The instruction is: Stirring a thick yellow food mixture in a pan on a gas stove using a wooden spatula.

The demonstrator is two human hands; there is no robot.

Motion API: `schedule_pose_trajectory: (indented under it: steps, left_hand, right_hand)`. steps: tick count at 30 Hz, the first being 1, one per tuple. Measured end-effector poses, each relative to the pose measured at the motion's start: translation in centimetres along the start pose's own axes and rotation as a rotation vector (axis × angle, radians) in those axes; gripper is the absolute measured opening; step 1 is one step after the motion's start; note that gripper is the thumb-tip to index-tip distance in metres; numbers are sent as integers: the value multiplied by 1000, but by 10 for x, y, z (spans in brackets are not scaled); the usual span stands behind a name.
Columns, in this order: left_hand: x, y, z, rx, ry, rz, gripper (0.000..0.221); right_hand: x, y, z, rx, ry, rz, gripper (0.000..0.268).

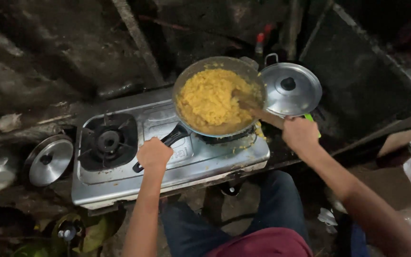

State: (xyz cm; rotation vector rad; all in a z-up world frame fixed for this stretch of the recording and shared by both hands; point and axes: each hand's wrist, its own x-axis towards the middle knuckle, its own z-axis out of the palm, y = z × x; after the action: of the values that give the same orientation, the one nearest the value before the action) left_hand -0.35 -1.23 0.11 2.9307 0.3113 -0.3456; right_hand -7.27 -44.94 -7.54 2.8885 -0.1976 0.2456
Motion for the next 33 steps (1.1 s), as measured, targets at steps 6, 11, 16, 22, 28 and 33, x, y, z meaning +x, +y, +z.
schedule_pose_trajectory:
  steps: [6,11,16,22,28,33]
  left_hand:
    - [-2,4,1,75,22,-25,28]
    - [0,6,8,94,32,-35,26]
    - [4,2,12,80,31,-53,24]
    - [4,2,10,64,48,-20,20]
    - [8,-4,17,68,64,-16,22]
    - [4,-5,13,24,43,8,23]
  right_hand:
    - [-29,-69,23,106,-3,42,34]
    - [-49,-102,-8,302,-56,110,23]
    - [-49,-92,-48,560,-307,198,34]
    - [-46,-79,-73,1393,-757,478,60]
    - [-44,-64,-110,1808,-854,547,40]
    - [-16,-2,-156,545,-527,256,50]
